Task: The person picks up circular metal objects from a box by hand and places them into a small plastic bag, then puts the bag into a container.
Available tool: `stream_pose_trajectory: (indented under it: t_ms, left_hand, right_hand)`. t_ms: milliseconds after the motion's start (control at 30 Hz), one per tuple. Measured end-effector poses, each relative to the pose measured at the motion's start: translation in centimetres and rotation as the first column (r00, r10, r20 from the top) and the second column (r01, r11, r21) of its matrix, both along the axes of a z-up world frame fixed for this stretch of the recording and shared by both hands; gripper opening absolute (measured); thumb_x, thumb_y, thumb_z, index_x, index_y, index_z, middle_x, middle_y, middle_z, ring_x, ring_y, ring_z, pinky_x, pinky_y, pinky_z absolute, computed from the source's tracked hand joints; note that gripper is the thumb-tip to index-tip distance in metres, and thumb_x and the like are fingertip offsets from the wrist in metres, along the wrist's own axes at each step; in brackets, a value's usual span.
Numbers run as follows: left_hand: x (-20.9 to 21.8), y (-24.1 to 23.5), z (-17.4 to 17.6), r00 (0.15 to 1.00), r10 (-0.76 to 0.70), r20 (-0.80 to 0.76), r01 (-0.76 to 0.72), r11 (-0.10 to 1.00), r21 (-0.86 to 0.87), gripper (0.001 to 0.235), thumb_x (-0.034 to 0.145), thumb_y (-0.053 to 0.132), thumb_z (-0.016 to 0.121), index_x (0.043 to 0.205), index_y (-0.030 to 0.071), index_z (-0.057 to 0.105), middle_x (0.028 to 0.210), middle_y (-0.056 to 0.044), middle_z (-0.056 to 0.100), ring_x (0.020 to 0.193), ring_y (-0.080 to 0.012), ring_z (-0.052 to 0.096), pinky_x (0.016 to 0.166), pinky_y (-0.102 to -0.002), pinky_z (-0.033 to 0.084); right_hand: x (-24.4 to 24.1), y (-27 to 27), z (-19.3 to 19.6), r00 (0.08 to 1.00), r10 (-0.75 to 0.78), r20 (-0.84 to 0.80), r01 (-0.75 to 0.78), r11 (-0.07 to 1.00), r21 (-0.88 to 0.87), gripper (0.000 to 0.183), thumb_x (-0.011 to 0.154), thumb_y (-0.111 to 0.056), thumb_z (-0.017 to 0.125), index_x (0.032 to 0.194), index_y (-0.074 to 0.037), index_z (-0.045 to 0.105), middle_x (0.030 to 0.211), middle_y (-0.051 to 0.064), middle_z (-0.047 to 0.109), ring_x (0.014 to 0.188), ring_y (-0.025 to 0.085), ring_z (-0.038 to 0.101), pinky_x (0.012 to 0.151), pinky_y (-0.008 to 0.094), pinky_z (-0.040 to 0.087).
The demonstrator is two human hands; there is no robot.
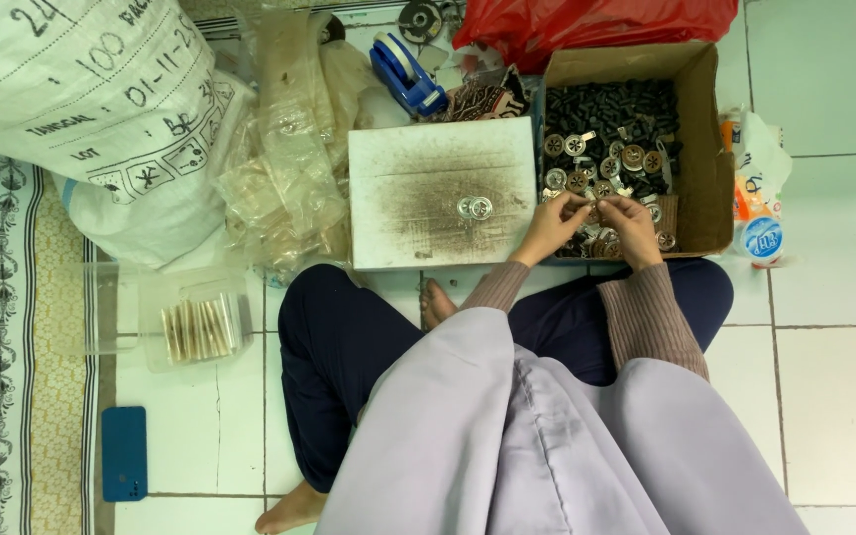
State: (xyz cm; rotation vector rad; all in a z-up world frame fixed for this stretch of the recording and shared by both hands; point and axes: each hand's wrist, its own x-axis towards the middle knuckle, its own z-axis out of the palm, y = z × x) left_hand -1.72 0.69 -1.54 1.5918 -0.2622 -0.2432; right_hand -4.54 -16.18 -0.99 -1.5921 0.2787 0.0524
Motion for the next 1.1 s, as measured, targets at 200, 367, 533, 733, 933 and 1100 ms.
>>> stream_pose_trajectory:
  t_ms: [200,367,533,733,933,1100]
  left_hand:
    - [0.3,7.5,-1.0,0.922,0.115,0.369,-0.191,0.966,0.176,0.018,0.099,0.029,0.068,0.114,0.02,0.073,0.09,-0.003,0.068,0.082,-0.0196,0.069,0.074,-0.033,0.058]
    - [-1.4,15.1,3.9,0.845,0.207,0.493,-0.446,0.781,0.437,0.029,0.102,0.023,0.059,0.124,0.008,0.068,0.12,-0.02,0.065,0.117,-0.0371,0.061,0.1,-0.049,0.048]
    - [-1.6,16.4,-1.3,0.831,0.115,0.544,-0.459,0.695,0.554,0.037,0.1,0.022,0.061,0.133,0.006,0.066,0.142,-0.024,0.06,0.139,-0.0392,0.049,0.118,-0.053,0.032]
    - [-1.7,16.3,-1.0,0.891,0.133,0.433,-0.401,0.678,0.616,0.039,0.105,0.034,0.057,0.136,0.012,0.065,0.15,-0.018,0.055,0.146,-0.0311,0.043,0.125,-0.048,0.023]
    - [-1.6,16.3,-1.1,0.886,0.147,0.439,-0.416,0.67,0.615,0.046,0.106,0.039,0.053,0.138,0.008,0.06,0.147,-0.02,0.056,0.144,-0.0309,0.046,0.125,-0.047,0.024]
    - [-0.4,15.6,-3.2,0.817,0.371,0.442,-0.547,0.742,0.388,0.034,0.102,0.027,0.06,0.133,0.014,0.064,0.135,-0.015,0.065,0.133,-0.0326,0.057,0.119,-0.051,0.033]
  right_hand:
    - [1.0,6.2,3.0,0.982,0.145,0.122,-0.108,0.958,-0.267,0.016,0.106,-0.011,0.071,0.116,0.001,0.074,0.097,0.02,0.073,0.096,0.035,0.072,0.084,0.045,0.054]
    - [3.1,12.2,2.4,0.949,0.28,0.143,-0.152,0.806,-0.572,0.018,0.105,-0.013,0.07,0.114,0.002,0.073,0.097,0.021,0.075,0.092,0.039,0.073,0.078,0.048,0.057]
    - [3.8,15.8,-0.8,0.905,0.373,0.207,-0.06,0.591,-0.804,0.013,0.096,-0.011,0.075,0.107,-0.004,0.074,0.089,0.015,0.077,0.084,0.034,0.075,0.075,0.044,0.056]
    - [3.0,16.2,-3.9,0.826,0.415,0.381,0.242,0.349,-0.905,0.022,0.095,-0.015,0.074,0.117,-0.015,0.071,0.123,0.01,0.063,0.107,0.027,0.064,0.09,0.039,0.046]
    - [2.6,16.7,-1.5,0.799,0.387,0.46,0.262,0.464,-0.846,0.027,0.103,-0.005,0.06,0.13,-0.009,0.063,0.122,0.013,0.06,0.111,0.031,0.062,0.093,0.039,0.048]
    - [2.9,14.4,0.4,0.915,0.054,0.399,0.052,0.967,-0.251,0.039,0.108,-0.001,0.054,0.144,-0.002,0.041,0.125,0.027,0.051,0.112,0.042,0.057,0.092,0.055,0.052]
